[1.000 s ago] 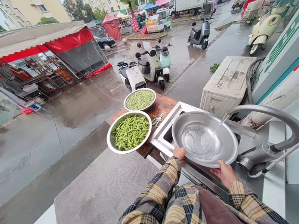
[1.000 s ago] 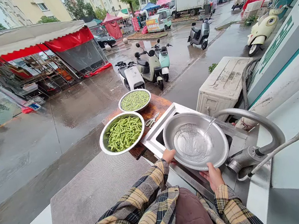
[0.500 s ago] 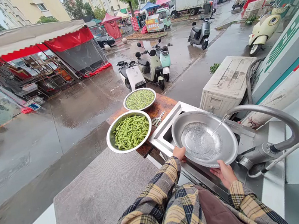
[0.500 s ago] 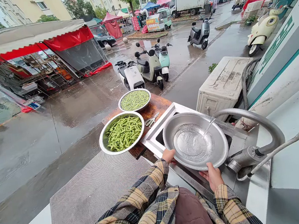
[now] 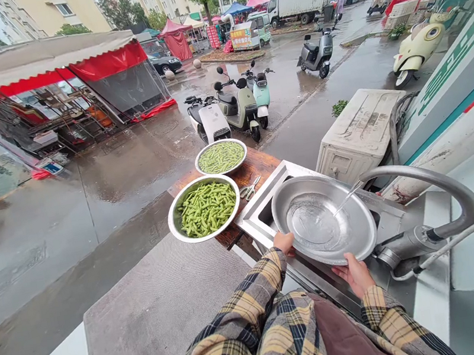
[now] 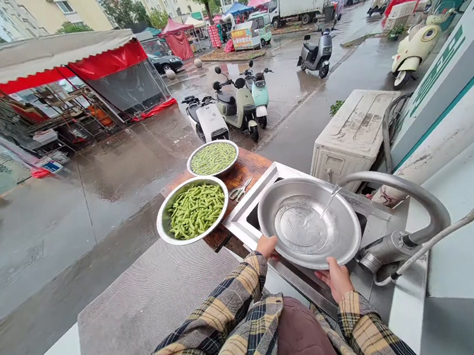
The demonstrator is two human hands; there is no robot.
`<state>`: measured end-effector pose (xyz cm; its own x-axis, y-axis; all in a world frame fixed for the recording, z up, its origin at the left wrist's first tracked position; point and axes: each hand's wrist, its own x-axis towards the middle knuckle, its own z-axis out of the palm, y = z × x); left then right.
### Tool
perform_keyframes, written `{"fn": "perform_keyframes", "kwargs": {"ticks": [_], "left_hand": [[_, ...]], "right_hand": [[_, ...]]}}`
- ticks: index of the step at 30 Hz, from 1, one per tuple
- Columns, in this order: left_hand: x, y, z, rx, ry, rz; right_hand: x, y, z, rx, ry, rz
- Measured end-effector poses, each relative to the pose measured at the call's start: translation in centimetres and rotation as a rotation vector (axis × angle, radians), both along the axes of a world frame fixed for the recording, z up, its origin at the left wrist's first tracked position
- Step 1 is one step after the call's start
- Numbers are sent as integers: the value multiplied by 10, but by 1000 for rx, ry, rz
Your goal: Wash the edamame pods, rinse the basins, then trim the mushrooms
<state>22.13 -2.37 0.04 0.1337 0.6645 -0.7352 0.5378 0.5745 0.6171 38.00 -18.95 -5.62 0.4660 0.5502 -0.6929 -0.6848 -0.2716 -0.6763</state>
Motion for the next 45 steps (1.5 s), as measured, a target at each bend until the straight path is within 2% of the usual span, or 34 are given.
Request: {"fn": "perform_keyframes", "kwargs": {"ticks": [12,23,33,45], "left_hand": [[-1,0,0,-3,-1,-10],[-2,0,1,7,-20,-18],[0,-2,9,2,-7,-14],[-1,-1,4,5,-13,-19]], "right_hand": [[-2,1,5,-3,-2,-1],[0,1,1,-6,-15,13],[1,0,1,4,-21,32],[1,-1,-2,5,-7,15]]}}
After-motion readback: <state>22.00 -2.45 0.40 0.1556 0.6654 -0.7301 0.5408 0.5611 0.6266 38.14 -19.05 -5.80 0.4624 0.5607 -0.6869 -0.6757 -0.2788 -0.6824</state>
